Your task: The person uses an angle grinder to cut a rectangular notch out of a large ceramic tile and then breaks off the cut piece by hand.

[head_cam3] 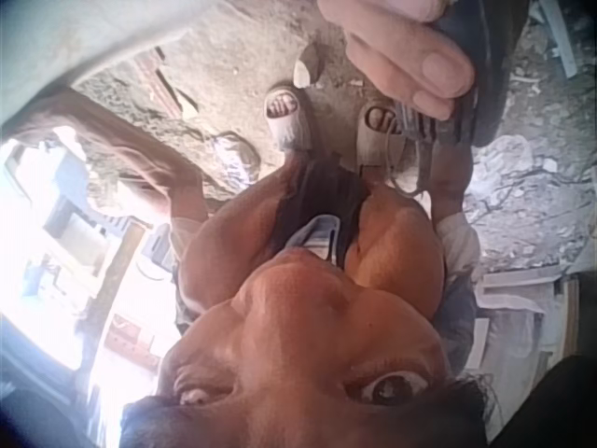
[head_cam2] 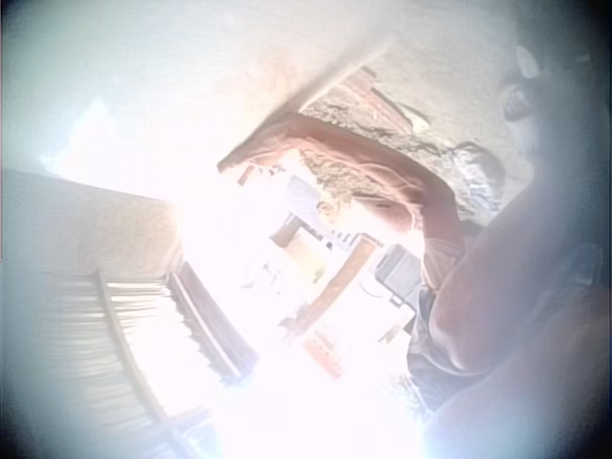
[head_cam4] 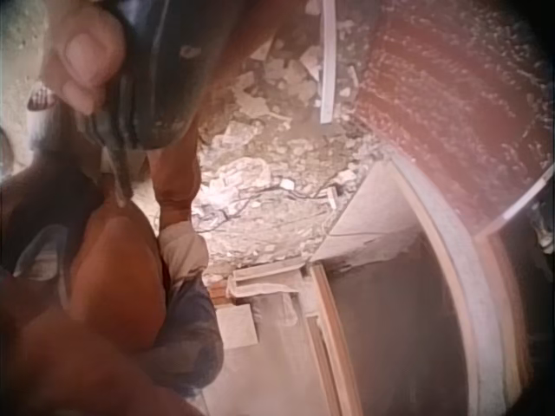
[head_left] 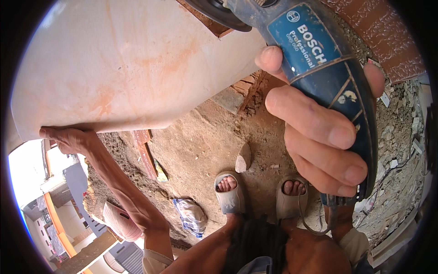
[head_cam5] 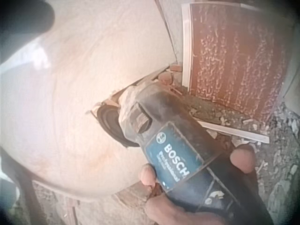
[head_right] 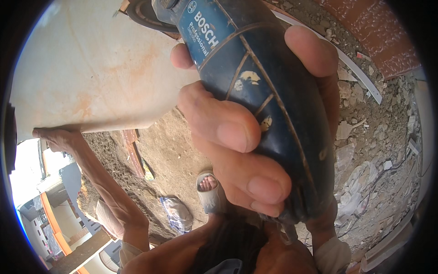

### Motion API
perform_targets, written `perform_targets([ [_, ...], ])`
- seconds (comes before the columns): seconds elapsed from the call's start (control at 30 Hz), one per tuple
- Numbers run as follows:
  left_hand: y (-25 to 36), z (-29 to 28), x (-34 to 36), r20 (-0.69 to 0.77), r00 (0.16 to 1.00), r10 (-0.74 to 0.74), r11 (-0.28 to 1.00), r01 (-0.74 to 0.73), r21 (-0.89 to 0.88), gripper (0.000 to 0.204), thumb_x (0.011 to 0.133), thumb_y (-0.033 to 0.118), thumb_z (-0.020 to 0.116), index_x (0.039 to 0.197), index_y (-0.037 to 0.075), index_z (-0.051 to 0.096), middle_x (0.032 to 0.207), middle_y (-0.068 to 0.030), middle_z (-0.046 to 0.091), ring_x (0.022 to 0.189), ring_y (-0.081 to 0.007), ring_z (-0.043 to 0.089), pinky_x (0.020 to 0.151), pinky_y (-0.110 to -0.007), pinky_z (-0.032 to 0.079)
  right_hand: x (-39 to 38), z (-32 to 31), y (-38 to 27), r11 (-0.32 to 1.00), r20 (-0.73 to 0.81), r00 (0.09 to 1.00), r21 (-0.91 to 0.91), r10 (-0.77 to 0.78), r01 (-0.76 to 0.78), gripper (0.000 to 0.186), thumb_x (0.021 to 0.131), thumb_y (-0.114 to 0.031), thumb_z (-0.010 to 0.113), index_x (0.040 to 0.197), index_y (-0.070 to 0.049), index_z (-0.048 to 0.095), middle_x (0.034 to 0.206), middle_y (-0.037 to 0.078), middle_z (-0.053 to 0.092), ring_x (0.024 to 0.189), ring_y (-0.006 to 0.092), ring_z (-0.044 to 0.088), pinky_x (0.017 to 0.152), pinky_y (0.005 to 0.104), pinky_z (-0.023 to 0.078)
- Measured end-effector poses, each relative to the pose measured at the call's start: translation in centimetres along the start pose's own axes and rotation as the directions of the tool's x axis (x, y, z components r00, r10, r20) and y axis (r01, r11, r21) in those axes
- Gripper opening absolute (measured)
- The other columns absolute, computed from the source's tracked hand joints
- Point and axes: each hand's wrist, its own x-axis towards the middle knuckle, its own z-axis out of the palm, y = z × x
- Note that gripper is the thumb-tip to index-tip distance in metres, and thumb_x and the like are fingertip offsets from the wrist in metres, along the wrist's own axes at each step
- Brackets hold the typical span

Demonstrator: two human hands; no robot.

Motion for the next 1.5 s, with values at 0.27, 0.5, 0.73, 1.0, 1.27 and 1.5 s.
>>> perform_targets([
  [0.27,-1.1,0.2,-0.4,0.007,1.0,-0.012,1.0,0.012,-0.023,0.112,0.088,0.089,0.059,0.138,-0.011,0.06,0.143,-0.0286,0.061,0.132,-0.0401,0.063,0.115,-0.054,0.056,0.4,-0.7,0.3,0.999,0.027,1.0,0.033,0.007,-0.008,0.083,0.111,-0.035,0.062,0.167,-0.014,0.005,0.117,0.019,0.062,0.093,0.0395,0.074,0.073,0.0532,0.064],
  [0.5,-1.0,-0.3,0.1,0.003,1.0,0.008,1.0,-0.008,-0.029,0.112,0.088,0.089,0.059,0.139,-0.011,0.059,0.143,-0.0287,0.06,0.132,-0.0402,0.062,0.115,-0.054,0.056,0.8,-1.1,0.8,0.997,0.051,0.998,0.077,-0.028,0.024,0.082,0.111,-0.035,0.062,0.167,-0.014,0.006,0.116,0.019,0.062,0.091,0.0395,0.074,0.072,0.0531,0.065],
  [0.73,-1.5,-0.6,-0.1,0.006,1.0,0.019,0.999,-0.019,-0.043,0.112,0.088,0.089,0.059,0.139,-0.011,0.058,0.144,-0.0288,0.06,0.133,-0.0403,0.062,0.115,-0.055,0.056,1.0,-1.1,0.9,0.996,0.054,0.998,0.089,-0.033,0.028,0.081,0.111,-0.035,0.062,0.166,-0.013,0.007,0.116,0.019,0.062,0.091,0.0396,0.074,0.072,0.0534,0.065],
  [1.0,-0.7,-0.5,0.4,0.005,0.998,0.065,0.997,-0.065,-0.042,0.113,0.087,0.089,0.06,0.14,-0.011,0.057,0.144,-0.0289,0.059,0.133,-0.0405,0.061,0.116,-0.055,0.056,1.4,-1.0,0.8,0.995,0.073,0.997,0.096,-0.022,0.015,0.081,0.111,-0.035,0.062,0.166,-0.014,0.008,0.117,0.019,0.062,0.092,0.0395,0.075,0.073,0.0536,0.065],
  [1.27,-1.7,-0.3,0.0,0.014,0.998,0.06,0.997,-0.06,-0.05,0.113,0.087,0.089,0.06,0.141,-0.011,0.056,0.144,-0.0291,0.059,0.134,-0.0406,0.061,0.116,-0.055,0.055,0.9,-0.9,0.8,0.996,0.062,0.997,0.087,-0.039,0.034,0.079,0.111,-0.036,0.061,0.166,-0.014,0.009,0.116,0.019,0.062,0.091,0.0396,0.075,0.071,0.0536,0.065],
  [1.5,-1.2,-0.5,0.6,0.012,0.996,0.086,0.995,-0.085,-0.052,0.113,0.087,0.089,0.06,0.141,-0.011,0.056,0.145,-0.0292,0.058,0.134,-0.0407,0.061,0.116,-0.055,0.055,1.4,-1.0,1.0,0.994,0.102,0.994,0.103,-0.048,0.038,0.079,0.111,-0.038,0.061,0.166,-0.012,0.011,0.116,0.018,0.062,0.09,0.0392,0.075,0.07,0.0534,0.065],
])
